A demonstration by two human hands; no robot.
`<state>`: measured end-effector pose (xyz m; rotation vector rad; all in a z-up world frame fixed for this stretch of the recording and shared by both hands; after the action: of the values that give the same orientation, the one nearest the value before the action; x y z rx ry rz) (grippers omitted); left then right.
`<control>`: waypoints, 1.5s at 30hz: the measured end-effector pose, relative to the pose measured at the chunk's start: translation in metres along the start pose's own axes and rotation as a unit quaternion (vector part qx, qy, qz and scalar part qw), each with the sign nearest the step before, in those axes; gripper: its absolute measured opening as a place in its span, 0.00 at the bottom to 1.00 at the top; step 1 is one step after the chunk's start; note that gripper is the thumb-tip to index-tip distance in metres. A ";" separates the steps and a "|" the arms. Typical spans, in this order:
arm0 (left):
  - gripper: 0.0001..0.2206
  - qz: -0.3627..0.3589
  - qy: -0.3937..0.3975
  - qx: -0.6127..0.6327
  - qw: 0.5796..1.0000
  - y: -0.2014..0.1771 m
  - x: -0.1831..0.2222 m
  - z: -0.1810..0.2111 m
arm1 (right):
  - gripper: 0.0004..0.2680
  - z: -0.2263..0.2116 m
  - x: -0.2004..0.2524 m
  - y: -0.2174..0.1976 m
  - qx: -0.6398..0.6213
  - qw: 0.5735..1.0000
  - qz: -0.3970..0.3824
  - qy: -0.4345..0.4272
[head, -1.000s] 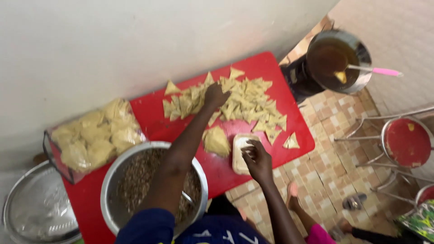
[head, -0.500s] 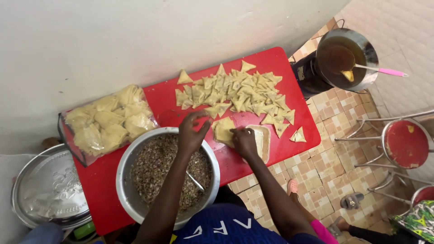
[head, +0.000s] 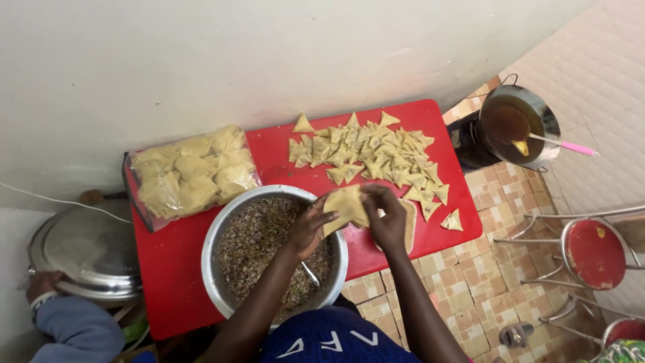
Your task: Filling and folding samosa pastry wrappers with a meat and lentil mixture on a red table
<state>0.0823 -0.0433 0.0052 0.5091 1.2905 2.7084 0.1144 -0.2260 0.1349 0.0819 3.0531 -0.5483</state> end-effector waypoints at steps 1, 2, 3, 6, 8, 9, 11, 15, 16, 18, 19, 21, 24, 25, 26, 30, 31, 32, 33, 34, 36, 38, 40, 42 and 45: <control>0.33 0.000 -0.002 0.001 1.000 0.004 0.006 0.006 | 0.07 0.000 0.003 0.001 0.001 1.000 0.001 0.001; 0.32 -0.015 0.005 -0.012 1.000 0.010 0.011 0.012 | 0.11 0.000 0.004 0.001 -0.081 0.994 -0.022 0.075; 0.31 -0.031 0.012 -0.024 0.999 0.016 0.015 0.017 | 0.15 0.001 0.006 0.000 -0.163 0.975 -0.044 0.146; 0.29 -0.034 0.058 -0.164 0.984 -0.020 0.015 0.005 | 0.15 0.061 0.014 0.017 -0.210 0.964 -0.051 0.154; 0.25 0.047 0.070 -0.225 0.971 -0.022 0.023 0.014 | 0.15 0.053 0.019 0.024 -0.212 0.962 -0.064 0.157; 0.20 0.128 0.082 -0.282 0.947 -0.024 0.028 0.019 | 0.15 0.049 0.021 0.029 -0.214 0.960 -0.079 0.161; 0.20 0.115 0.052 -0.166 0.978 0.000 0.043 0.040 | 0.15 0.031 0.025 0.039 -0.215 0.959 -0.094 0.159; 0.20 0.117 0.059 -0.085 0.988 -0.001 0.056 0.044 | 0.15 0.019 0.031 0.062 -0.194 0.963 -0.130 0.138; 0.20 0.120 0.061 -0.085 0.987 -0.006 0.060 0.045 | 0.15 0.014 0.031 0.066 -0.195 0.962 -0.133 0.138; 0.20 0.164 0.064 -0.074 0.982 -0.015 0.068 0.045 | 0.11 0.002 0.030 0.071 -0.179 0.980 -0.028 0.081; 0.20 0.165 0.066 -0.073 0.981 -0.021 0.074 0.047 | 0.11 -0.004 0.031 0.070 -0.180 0.980 -0.030 0.080; 0.21 0.205 0.090 -0.184 0.957 -0.035 0.083 0.052 | 0.10 -0.018 0.030 0.070 -0.076 0.995 -0.060 0.011; 0.17 0.161 0.141 -0.307 0.927 -0.052 0.077 0.046 | 0.09 -0.038 0.030 0.078 0.009 0.981 -0.177 -0.086; 0.17 0.165 0.137 -0.306 0.928 -0.035 0.090 0.058 | 0.09 -0.035 0.035 0.077 0.009 0.980 -0.180 -0.080; 0.25 0.180 0.169 -0.435 0.866 -0.018 0.098 0.075 | 0.09 -0.034 0.035 0.078 0.030 0.974 -0.195 -0.114; 0.38 0.026 0.173 -0.639 0.749 -0.022 0.104 0.090 | 0.09 -0.027 0.035 0.089 0.022 0.972 -0.177 -0.150; 0.38 0.027 0.173 -0.639 0.749 -0.021 0.107 0.092 | 0.09 -0.036 0.034 0.095 0.021 0.972 -0.179 -0.149; 0.38 -0.025 0.143 -0.540 0.829 -0.019 0.114 0.092 | 0.07 -0.045 0.037 0.100 0.004 0.977 -0.169 -0.132; 0.39 -0.076 0.111 -0.429 0.893 -0.017 0.122 0.091 | 0.05 -0.054 0.039 0.105 -0.013 0.980 -0.159 -0.114; 0.39 -0.071 0.107 -0.428 0.895 -0.031 0.121 0.083 | 0.05 -0.042 0.041 0.113 -0.014 0.980 -0.164 -0.110; 0.37 -0.102 0.098 -0.225 0.964 -0.059 0.121 0.068 | 0.02 -0.018 0.046 0.129 -0.113 0.984 -0.131 -0.034; 0.44 -0.068 0.100 -0.201 0.972 -0.074 0.140 0.058 | 0.04 0.047 0.051 0.135 0.132 0.966 -0.219 -0.048; 0.52 -0.032 0.105 -0.176 0.978 -0.088 0.149 0.052 | 0.06 0.095 0.070 0.141 0.368 0.880 -0.293 -0.065; 0.28 0.038 0.100 -0.178 0.978 -0.102 0.148 0.050 | 0.08 0.124 0.106 0.146 0.560 0.742 -0.329 -0.165; 0.22 0.053 0.193 -0.065 0.978 -0.097 0.153 0.058 | 0.11 0.229 0.136 0.161 0.580 0.730 -0.348 -0.097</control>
<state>-0.0467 0.0957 0.0033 0.0357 1.1742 3.0630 -0.0049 -0.1488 -0.1419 -1.0121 1.9178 -2.1805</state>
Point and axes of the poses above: each hand's wrist, its own x-axis away from the middle knuckle, its own y-axis out of the palm, z = x × y, the point moved 1 cm from there along -x, towards the middle knuckle, and after that the axes turned 2 degrees about y, right-handed, at the moved point
